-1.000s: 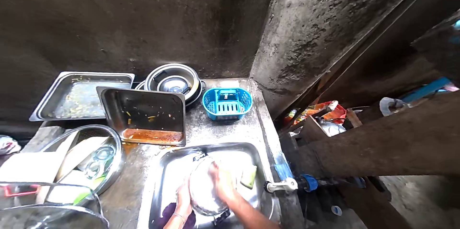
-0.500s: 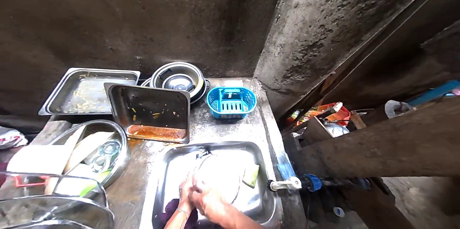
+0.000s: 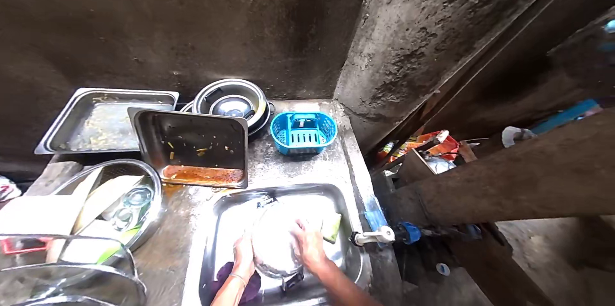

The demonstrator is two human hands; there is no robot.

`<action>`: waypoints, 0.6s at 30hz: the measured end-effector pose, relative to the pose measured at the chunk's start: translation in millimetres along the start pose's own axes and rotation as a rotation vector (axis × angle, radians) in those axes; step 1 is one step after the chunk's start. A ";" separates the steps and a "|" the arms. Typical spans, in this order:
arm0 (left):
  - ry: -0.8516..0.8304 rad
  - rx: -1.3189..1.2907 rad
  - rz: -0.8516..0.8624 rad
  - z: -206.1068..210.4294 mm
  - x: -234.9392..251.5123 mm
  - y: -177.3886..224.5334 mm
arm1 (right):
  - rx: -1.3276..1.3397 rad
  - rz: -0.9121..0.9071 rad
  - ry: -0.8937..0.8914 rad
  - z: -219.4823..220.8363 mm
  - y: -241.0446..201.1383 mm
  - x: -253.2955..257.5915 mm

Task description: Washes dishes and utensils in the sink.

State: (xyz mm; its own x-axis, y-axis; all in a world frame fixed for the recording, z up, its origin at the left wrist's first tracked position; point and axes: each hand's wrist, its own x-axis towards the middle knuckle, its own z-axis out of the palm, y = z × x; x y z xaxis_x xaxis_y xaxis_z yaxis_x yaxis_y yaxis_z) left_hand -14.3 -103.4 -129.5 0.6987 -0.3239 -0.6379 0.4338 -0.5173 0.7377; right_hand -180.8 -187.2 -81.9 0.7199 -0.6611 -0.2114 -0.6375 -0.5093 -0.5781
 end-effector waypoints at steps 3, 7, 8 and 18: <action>0.008 -0.045 -0.024 1.9 3.9 -6.5 | 0.080 -0.076 0.079 15.6 -23.5 -16.4; 0.006 -0.042 -0.006 2.1 8.4 -11.9 | 0.000 -0.252 0.255 36.0 16.7 -50.7; -0.002 -0.039 0.001 1.5 7.2 -10.8 | -0.021 -0.215 0.253 29.6 32.8 -54.1; -0.028 0.093 -0.015 -4.0 -2.6 -9.4 | 0.047 -0.052 0.288 36.6 30.6 -59.7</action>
State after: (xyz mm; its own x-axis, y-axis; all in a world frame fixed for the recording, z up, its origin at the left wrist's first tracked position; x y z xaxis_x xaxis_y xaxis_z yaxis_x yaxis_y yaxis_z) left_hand -18.0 -94.5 -133.9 0.6759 -0.3371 -0.6554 0.3884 -0.5929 0.7055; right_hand -233.2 -143.2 -115.8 0.6392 -0.7675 0.0483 -0.5837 -0.5251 -0.6193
